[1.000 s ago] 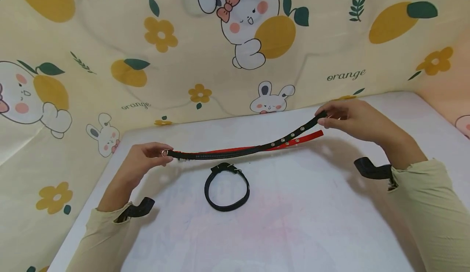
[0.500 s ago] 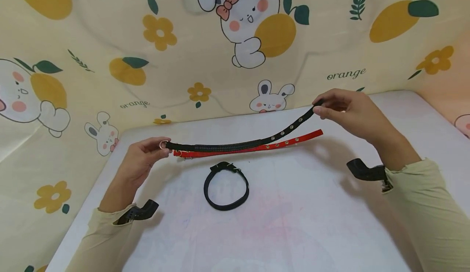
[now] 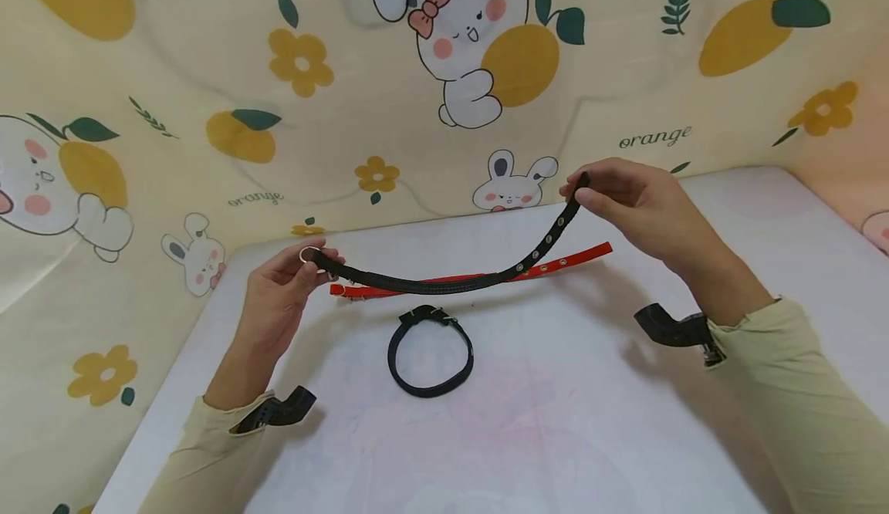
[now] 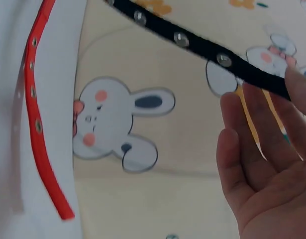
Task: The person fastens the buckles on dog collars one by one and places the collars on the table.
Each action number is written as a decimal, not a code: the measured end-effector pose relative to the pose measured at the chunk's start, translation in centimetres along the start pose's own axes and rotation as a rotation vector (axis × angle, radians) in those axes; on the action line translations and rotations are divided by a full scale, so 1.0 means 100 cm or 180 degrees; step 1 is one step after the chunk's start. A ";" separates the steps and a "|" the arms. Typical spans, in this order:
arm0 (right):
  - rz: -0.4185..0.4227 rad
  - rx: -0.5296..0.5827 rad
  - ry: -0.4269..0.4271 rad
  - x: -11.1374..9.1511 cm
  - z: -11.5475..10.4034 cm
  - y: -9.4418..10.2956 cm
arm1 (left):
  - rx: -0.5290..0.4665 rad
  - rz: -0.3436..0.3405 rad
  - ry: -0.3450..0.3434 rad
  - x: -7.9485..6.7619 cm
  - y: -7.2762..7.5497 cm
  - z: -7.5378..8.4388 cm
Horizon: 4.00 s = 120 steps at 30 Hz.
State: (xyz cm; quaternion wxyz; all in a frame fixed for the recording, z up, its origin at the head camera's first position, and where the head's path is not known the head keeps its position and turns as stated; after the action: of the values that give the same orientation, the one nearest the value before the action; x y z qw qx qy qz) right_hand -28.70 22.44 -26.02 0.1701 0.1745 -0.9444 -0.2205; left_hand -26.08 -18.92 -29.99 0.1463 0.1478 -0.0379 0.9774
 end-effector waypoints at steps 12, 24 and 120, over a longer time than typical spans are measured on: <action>-0.0037 -0.0025 0.0076 0.004 -0.019 -0.025 | 0.0110 0.0171 0.0133 0.003 -0.021 0.010; 0.0190 0.0175 -0.0219 0.007 -0.028 -0.041 | 0.0095 0.0344 0.0381 0.008 -0.043 0.010; -0.0148 -0.0518 0.0472 0.006 -0.064 -0.120 | 0.0677 0.0133 -0.0069 0.000 -0.094 0.022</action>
State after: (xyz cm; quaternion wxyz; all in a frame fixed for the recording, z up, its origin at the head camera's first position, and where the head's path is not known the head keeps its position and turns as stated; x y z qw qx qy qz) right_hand -23.58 9.78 -26.17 0.2479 0.1979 -0.9039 -0.2869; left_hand -22.71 -10.23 -27.54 0.1089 0.1723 0.0615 0.9771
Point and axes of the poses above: each hand's wrist, its own x-axis towards the middle knuckle, its own y-axis out of the back of the hand, z = x × y, the point moved 10 cm from there along x, towards the middle knuckle, and after that the axes turned 10 degrees about -z, right-handed, at the moved point
